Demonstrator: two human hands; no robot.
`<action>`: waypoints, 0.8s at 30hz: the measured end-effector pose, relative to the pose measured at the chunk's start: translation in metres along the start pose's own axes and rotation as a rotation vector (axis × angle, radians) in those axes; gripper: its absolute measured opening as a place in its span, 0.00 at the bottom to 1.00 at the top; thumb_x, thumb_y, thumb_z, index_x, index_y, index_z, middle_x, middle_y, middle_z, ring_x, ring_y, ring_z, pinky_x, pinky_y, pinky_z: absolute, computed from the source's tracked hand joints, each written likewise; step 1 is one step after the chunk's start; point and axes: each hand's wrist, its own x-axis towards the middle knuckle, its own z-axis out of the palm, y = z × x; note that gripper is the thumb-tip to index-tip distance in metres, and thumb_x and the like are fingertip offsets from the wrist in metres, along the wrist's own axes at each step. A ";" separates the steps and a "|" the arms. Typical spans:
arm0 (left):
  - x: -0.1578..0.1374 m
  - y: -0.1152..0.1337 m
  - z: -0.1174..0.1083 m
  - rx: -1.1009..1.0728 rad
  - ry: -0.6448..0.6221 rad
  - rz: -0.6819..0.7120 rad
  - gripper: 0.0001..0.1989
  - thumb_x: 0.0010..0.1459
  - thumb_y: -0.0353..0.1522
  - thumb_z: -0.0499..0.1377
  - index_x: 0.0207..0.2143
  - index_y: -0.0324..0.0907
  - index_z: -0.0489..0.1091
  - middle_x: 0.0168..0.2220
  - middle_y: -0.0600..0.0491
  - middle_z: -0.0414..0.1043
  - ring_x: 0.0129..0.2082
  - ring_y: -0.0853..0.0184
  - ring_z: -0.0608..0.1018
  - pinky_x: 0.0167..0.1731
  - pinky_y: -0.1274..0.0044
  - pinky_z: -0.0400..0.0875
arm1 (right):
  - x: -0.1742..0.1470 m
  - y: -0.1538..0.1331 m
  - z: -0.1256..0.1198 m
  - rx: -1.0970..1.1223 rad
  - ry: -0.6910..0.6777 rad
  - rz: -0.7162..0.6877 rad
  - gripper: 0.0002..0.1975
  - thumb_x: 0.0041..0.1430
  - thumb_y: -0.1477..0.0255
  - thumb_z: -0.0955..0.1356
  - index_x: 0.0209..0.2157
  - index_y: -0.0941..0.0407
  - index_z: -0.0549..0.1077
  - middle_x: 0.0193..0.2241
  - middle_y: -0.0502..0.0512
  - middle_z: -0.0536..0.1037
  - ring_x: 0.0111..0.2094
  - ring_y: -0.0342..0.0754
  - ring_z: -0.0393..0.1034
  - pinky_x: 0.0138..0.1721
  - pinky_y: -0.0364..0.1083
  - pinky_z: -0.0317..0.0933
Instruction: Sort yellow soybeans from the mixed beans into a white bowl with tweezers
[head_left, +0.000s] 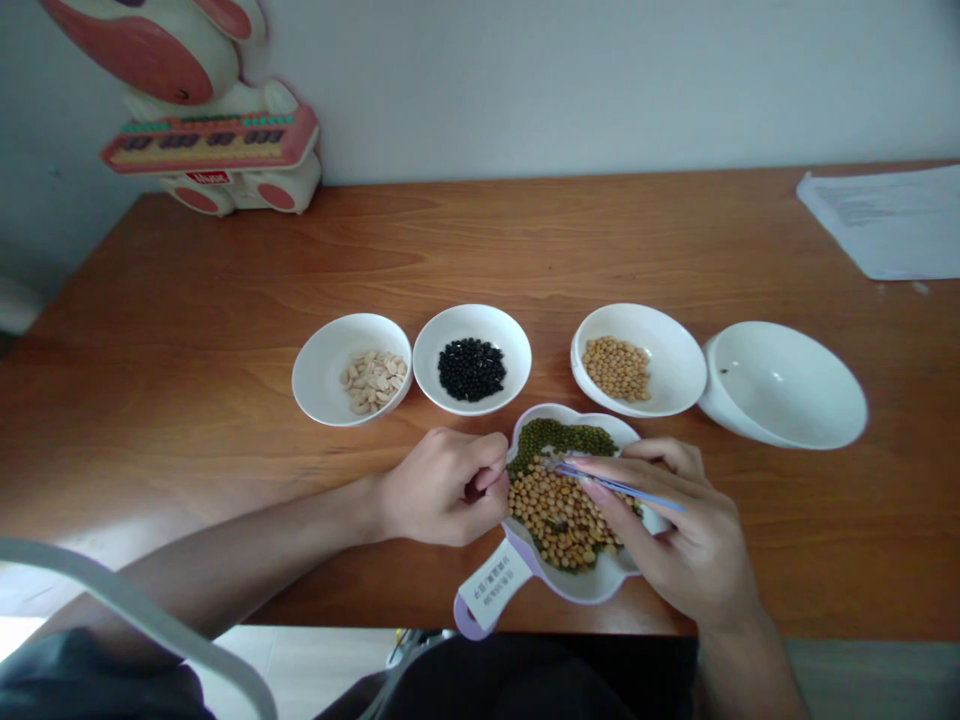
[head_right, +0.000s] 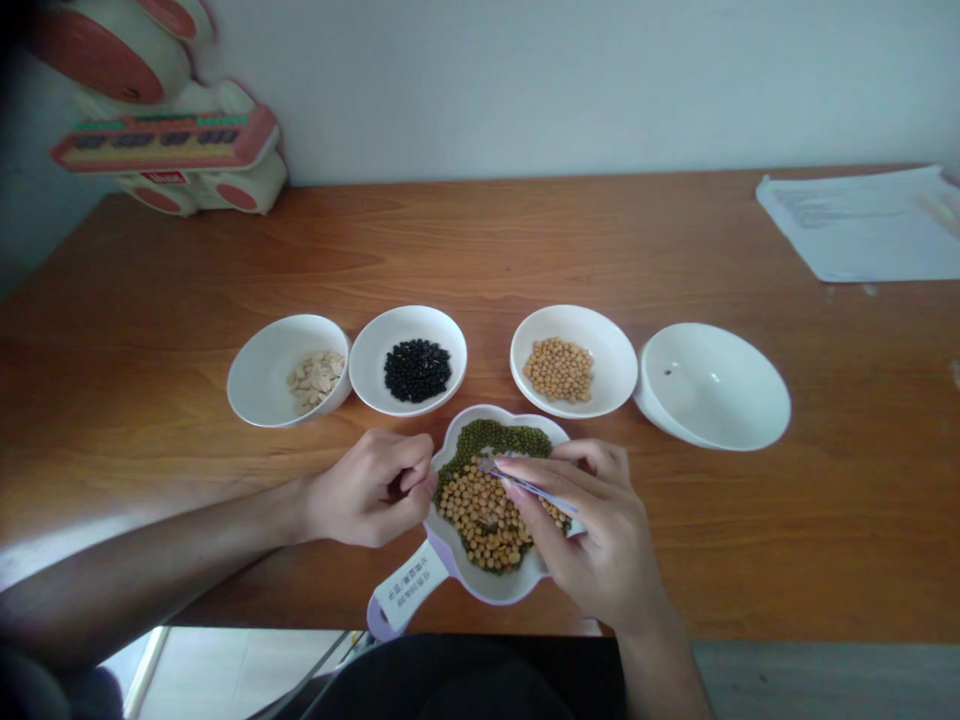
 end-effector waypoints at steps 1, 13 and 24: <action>0.000 0.000 0.000 -0.001 0.000 -0.001 0.15 0.55 0.21 0.55 0.28 0.45 0.50 0.23 0.64 0.55 0.20 0.76 0.55 0.21 0.79 0.50 | 0.000 0.000 0.000 0.002 -0.004 -0.002 0.18 0.66 0.77 0.72 0.53 0.44 0.79 0.44 0.45 0.87 0.40 0.47 0.75 0.44 0.51 0.66; 0.001 0.002 -0.001 0.005 -0.009 -0.012 0.14 0.55 0.22 0.55 0.28 0.46 0.50 0.23 0.64 0.54 0.20 0.75 0.55 0.21 0.79 0.51 | 0.001 -0.001 -0.002 -0.016 0.027 0.013 0.16 0.64 0.76 0.73 0.51 0.45 0.81 0.40 0.45 0.86 0.38 0.46 0.76 0.43 0.50 0.66; 0.001 0.001 0.000 0.000 0.002 0.004 0.14 0.55 0.22 0.55 0.29 0.46 0.50 0.23 0.64 0.55 0.20 0.76 0.55 0.21 0.79 0.50 | 0.000 -0.002 -0.002 0.010 0.008 0.011 0.19 0.63 0.78 0.73 0.52 0.45 0.80 0.42 0.48 0.87 0.39 0.49 0.76 0.41 0.51 0.69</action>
